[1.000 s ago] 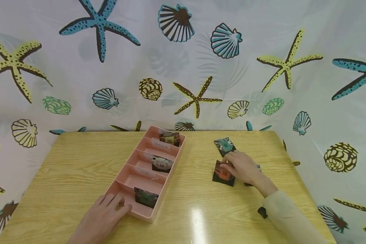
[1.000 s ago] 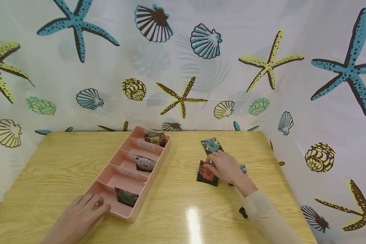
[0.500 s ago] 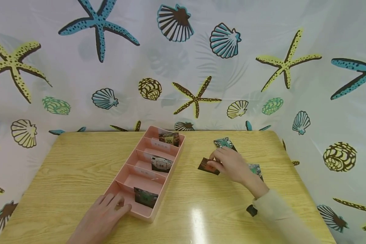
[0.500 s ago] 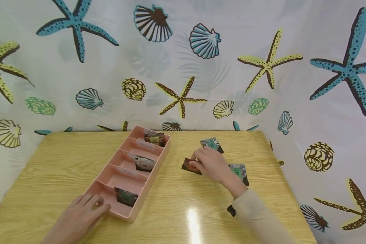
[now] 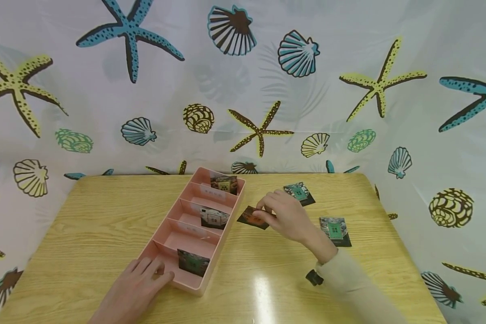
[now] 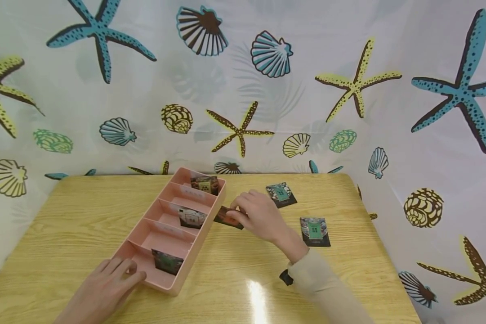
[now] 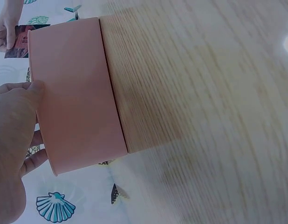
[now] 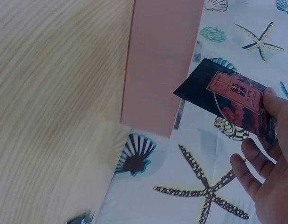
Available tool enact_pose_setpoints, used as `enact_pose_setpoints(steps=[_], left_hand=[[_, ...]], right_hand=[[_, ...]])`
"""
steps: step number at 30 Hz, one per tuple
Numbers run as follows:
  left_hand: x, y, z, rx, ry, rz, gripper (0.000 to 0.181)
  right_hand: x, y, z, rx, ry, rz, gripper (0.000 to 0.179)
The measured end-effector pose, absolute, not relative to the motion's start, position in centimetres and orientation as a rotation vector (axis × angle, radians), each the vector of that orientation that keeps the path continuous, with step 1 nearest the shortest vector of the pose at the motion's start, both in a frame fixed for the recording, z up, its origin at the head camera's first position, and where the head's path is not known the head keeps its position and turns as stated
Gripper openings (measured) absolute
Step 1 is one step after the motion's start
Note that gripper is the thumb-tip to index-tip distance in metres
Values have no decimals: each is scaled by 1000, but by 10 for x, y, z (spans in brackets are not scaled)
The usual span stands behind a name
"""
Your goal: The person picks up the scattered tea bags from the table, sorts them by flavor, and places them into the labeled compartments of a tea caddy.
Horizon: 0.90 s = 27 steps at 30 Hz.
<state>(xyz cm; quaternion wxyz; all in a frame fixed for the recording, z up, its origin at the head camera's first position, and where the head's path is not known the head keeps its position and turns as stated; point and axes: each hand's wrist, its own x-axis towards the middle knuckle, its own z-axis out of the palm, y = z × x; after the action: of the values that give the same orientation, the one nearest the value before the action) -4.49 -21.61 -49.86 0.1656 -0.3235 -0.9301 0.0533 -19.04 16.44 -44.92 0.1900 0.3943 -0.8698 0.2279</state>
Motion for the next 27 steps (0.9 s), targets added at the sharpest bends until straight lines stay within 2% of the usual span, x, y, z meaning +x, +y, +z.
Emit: enact_pose_setpoints(steps=[7,27], left_hand=[[-44,-216,-498,-913,-2680,159,46],[-45,-219,-500,-947,-2607,154,31]], right_hand=[[-187,138,-440,1131,-2382,682,12],[-178,66,-445,1324,-2270,641,13]])
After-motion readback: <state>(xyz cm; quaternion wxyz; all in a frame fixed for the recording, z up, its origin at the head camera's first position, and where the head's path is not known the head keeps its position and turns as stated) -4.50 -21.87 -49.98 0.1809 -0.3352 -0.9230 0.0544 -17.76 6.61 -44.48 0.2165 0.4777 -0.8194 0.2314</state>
